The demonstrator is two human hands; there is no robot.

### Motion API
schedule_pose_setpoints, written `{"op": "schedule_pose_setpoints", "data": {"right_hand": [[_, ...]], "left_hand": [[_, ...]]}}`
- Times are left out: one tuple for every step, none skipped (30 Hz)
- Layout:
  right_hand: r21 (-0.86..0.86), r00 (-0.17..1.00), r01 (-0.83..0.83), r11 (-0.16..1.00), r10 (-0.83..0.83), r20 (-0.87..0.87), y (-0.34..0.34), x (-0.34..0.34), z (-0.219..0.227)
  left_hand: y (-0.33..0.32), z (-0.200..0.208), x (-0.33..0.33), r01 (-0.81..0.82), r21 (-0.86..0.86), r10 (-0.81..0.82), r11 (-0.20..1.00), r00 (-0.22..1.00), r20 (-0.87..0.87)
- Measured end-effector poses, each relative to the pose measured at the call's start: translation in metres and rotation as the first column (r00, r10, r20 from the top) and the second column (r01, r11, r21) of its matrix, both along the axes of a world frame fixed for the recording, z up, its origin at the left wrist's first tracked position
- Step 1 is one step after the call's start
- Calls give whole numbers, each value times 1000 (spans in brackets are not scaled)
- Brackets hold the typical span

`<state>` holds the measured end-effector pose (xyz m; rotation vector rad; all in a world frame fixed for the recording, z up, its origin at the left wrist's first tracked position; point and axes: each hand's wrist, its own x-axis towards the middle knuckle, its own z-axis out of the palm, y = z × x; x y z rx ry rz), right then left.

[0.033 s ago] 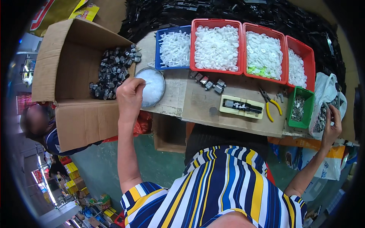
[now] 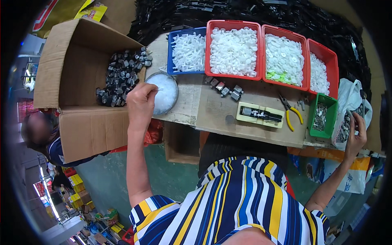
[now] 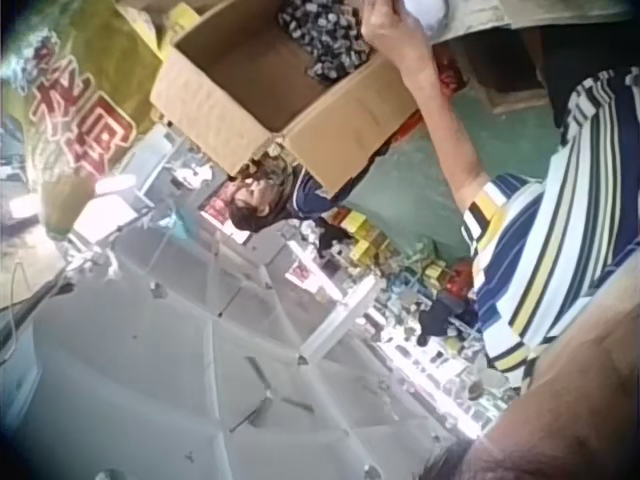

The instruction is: The person assembles small metal lock bodies by hand. They pick up a lock body, insert a white plastic component and a metal pin, and then use a hammer to tap the pin into place. The person repeats this process for multiple units, placing the finished locks into a cardboard box.

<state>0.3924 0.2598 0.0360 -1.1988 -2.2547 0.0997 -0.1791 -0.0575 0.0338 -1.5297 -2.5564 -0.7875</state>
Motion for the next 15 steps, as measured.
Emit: {"op": "schedule_pose_setpoints", "data": {"right_hand": [[5,1000,-17,1000,17,8,-1,-4,2],[0,1000,-25,1000,25,-3,-2,-7,3],[-6,999,-33,999,33,-13,-3,-10,5],[-12,999,-40,999,39,-26,-4,-12,6],[14,998,-59,998,59,-12,-5,-15,8],[40,997,-78,996,78,3,-6,-17,12],[64,996,-91,994,90,17,-8,-19,13],[41,997,-68,997,69,-18,-11,-20,14],[18,997,-47,999,48,-53,-15,-21,16],[-7,996,-27,1000,27,-89,-18,-22,17],[-35,986,-57,998,51,-161,-20,-25,16],[-60,970,-88,994,72,-233,-21,-30,12],[-79,948,-122,989,92,-306,-23,-38,9],[-129,922,-157,979,99,-374,-30,-52,6],[-145,923,-204,968,140,-358,-37,-66,6]], "left_hand": [[2,-4,-2,35,-21,-35,999,999,-15],[4,-7,0,50,-30,-50,998,999,-2],[4,-10,-1,75,-55,-76,996,997,-18],[4,-13,-2,100,-81,-104,992,994,-35],[4,-15,-2,125,-108,-131,986,990,-52],[3,-13,-1,106,-91,-110,990,993,-41],[4,-8,1,96,-75,-98,993,995,-30],[4,-2,3,84,-59,-85,995,996,-19],[6,5,7,54,-42,-53,998,998,31],[7,15,12,22,-28,-20,999,997,80],[7,21,16,-10,-16,12,1000,992,129],[7,23,18,-18,-6,19,1000,990,140],[6,21,17,2,-3,-2,1000,995,96],[4,15,16,20,-5,-20,1000,999,44],[2,9,15,38,-7,-38,999,999,-9]]}}
